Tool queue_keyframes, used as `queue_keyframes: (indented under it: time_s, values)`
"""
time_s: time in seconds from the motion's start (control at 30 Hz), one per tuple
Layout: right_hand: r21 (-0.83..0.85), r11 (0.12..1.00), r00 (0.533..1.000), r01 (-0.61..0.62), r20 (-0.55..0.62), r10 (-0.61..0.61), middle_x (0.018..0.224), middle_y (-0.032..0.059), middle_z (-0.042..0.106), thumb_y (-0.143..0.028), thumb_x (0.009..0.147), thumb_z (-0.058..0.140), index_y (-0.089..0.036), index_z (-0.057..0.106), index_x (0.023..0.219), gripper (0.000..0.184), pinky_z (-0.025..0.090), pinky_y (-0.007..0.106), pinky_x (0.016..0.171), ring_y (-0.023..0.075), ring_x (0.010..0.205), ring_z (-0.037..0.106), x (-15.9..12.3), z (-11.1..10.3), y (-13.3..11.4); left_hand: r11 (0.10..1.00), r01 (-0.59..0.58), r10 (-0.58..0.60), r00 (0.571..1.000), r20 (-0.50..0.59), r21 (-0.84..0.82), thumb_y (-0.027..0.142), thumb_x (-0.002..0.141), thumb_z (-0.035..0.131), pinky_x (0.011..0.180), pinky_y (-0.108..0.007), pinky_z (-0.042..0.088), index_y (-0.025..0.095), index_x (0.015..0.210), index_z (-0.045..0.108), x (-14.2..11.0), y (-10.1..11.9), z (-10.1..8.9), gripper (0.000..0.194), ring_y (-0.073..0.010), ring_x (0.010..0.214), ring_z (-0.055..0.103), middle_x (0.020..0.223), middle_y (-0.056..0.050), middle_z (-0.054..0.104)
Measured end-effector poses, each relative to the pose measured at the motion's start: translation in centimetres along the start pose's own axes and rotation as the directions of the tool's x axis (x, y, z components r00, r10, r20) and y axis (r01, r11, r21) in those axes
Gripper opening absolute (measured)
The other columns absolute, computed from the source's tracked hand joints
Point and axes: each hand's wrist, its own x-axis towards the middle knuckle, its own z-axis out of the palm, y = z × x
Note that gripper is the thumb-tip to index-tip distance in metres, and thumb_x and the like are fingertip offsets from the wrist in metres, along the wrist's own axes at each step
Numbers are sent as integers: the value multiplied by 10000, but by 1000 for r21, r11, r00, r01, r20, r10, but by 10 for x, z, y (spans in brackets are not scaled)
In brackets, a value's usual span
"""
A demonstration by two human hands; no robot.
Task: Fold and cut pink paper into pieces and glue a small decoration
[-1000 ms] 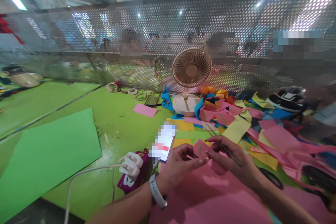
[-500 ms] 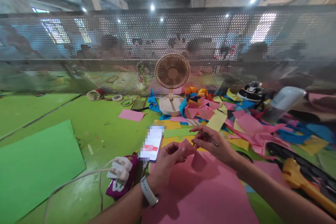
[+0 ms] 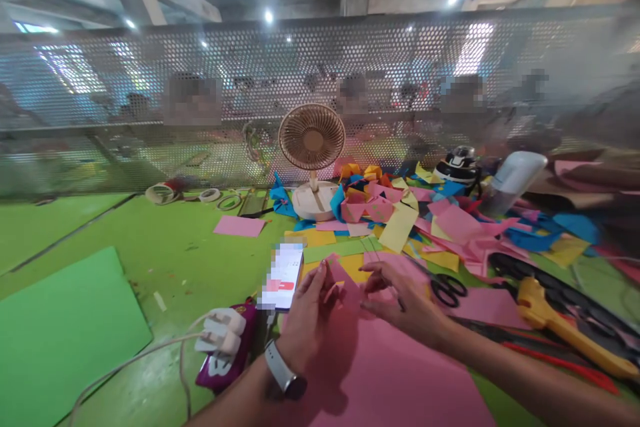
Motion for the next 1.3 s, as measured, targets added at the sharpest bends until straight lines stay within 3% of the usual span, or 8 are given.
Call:
queue_keyframes:
  time_s: [0.23, 0.5, 0.6, 0.7, 0.83, 1.0, 1.17, 1.3]
  values:
    - [194, 981, 990, 21, -142, 7, 841, 18, 592, -352, 839, 586, -213, 500, 1132, 336, 481, 324, 770, 172, 824, 603, 10, -3, 14, 997, 51, -50, 999, 12, -60, 267, 737, 746, 684, -198, 534, 188, 917, 666, -1, 0, 1, 212, -101, 705, 650, 859, -2, 672]
    - [224, 972, 992, 74, -112, -50, 961, 56, 610, -344, 806, 650, -218, 501, 1169, 412, 436, 403, 932, 198, 985, 581, 5, 1, 13, 994, 44, -45, 999, -13, -98, 234, 751, 739, 664, -205, 547, 204, 929, 659, -3, 3, 6, 198, -116, 742, 666, 897, -4, 685]
    - [261, 962, 992, 75, -121, -45, 862, 26, 600, -348, 840, 608, -211, 510, 1158, 360, 428, 401, 942, 170, 910, 596, 8, -1, 16, 997, 67, -66, 997, 36, -29, 315, 697, 778, 677, -218, 527, 197, 846, 658, -6, -1, 6, 225, -138, 785, 661, 849, -10, 688]
    - [238, 969, 996, 67, -81, -48, 854, 20, 592, -345, 876, 558, -214, 507, 1163, 320, 424, 397, 947, 167, 930, 591, 7, -4, 16, 973, 89, -128, 976, 175, 215, 290, 663, 798, 647, -217, 495, 151, 709, 657, -11, -6, 5, 203, -136, 681, 642, 714, -20, 682]
    - [122, 989, 996, 86, -32, -83, 907, 48, 612, -307, 906, 506, -211, 511, 1172, 283, 459, 374, 896, 181, 957, 591, 4, -4, 13, 842, -25, -124, 963, 238, 538, 310, 655, 792, 635, -241, 487, 133, 727, 694, -13, -8, 5, 215, -157, 654, 629, 700, -31, 692]
    - [-189, 969, 980, 159, -87, -178, 1049, 97, 619, -237, 929, 432, -210, 535, 1157, 252, 464, 365, 856, 198, 978, 582, 8, -17, 14, 833, -25, -37, 994, 101, 553, 361, 629, 798, 641, -266, 526, 142, 768, 722, -7, -5, 4, 270, -193, 709, 664, 755, -53, 717]
    - [-586, 763, 960, 273, 114, -256, 872, 97, 632, -143, 914, 394, -192, 593, 1113, 287, 446, 370, 756, 217, 840, 565, 2, -40, 20, 838, -55, 41, 998, 39, 542, 394, 642, 783, 647, -267, 536, 132, 797, 739, -2, -1, 1, 308, -216, 768, 677, 794, -86, 730]
    - [-701, 596, 919, 392, 270, -287, 905, 136, 618, -70, 876, 385, -158, 530, 1242, 404, 450, 398, 749, 250, 886, 547, -14, -44, 26, 856, -55, 52, 998, 20, 513, 396, 611, 801, 637, -282, 542, 124, 822, 727, -3, 1, 3, 352, -205, 709, 669, 788, -79, 725]
